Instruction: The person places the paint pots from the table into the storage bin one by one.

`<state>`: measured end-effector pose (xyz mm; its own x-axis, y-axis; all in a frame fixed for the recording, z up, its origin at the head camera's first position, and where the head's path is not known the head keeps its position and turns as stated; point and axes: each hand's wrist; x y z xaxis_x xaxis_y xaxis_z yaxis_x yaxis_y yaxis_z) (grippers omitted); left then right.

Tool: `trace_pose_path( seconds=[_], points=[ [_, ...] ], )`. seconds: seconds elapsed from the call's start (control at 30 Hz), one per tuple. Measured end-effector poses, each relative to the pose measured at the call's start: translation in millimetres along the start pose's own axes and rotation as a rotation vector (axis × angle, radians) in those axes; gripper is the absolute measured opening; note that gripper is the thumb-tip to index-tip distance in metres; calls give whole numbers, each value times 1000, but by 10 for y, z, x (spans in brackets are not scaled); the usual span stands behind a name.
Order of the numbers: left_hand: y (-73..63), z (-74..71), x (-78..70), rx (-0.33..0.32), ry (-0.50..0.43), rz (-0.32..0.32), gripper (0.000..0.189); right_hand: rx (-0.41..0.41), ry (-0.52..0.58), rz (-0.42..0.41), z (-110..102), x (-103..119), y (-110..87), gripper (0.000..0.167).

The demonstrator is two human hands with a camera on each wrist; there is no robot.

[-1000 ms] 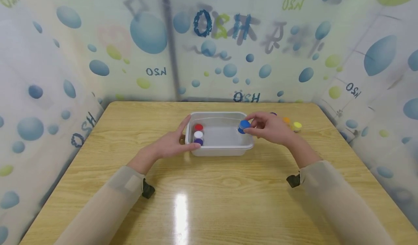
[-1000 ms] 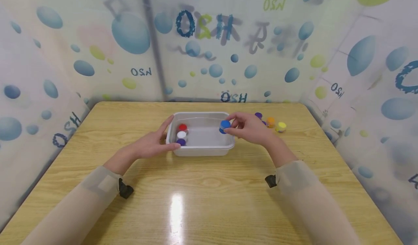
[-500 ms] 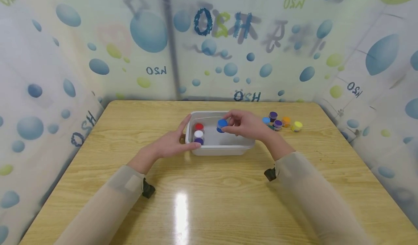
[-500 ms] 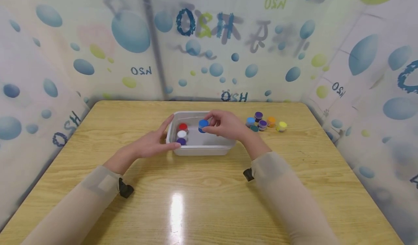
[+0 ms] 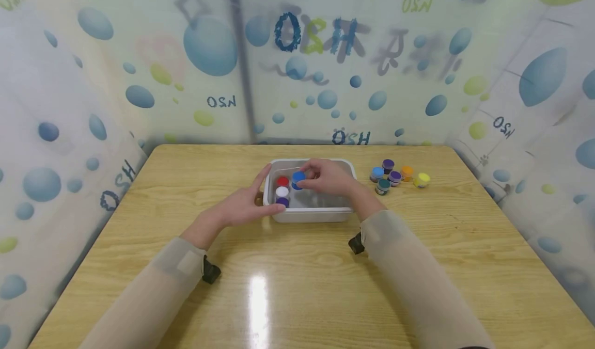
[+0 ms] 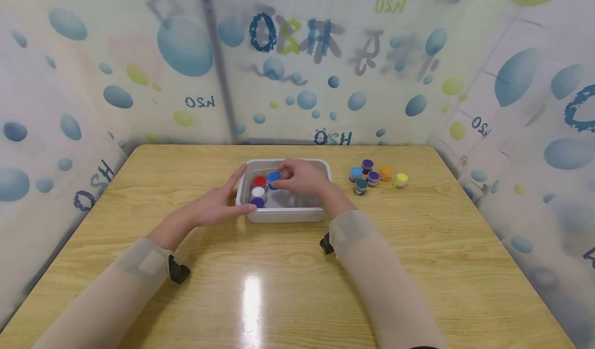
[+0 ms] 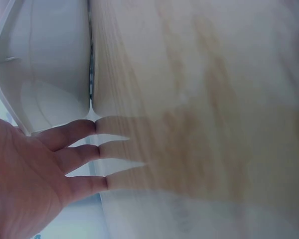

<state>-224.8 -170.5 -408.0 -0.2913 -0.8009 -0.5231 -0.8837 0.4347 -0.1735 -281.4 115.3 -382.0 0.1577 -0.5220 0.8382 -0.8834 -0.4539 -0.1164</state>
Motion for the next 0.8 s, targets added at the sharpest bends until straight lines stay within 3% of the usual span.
trace_pose_path(
  seconds=[0.23, 0.47, 0.8],
  points=[
    [-7, -3, -5, -5, 10, -7, 123, 5, 6, 51, 80, -50, 75, 34],
    [2, 9, -1, -7, 10, -16, 122, 27, -71, 124, 103, -58, 105, 33],
    [23, 16, 5, -3, 19, -4, 121, 19, -63, 155, 113, -72, 102, 35]
  ],
)
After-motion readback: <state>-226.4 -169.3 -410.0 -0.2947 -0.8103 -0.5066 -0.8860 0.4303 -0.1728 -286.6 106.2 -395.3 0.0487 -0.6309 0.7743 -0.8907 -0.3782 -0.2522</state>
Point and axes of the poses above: each hand's wrist, its own y-axis towards the middle knuckle, its own z-axis out of the palm, x = y × z, and after that the axes turned 11 degrees about y, right-handed
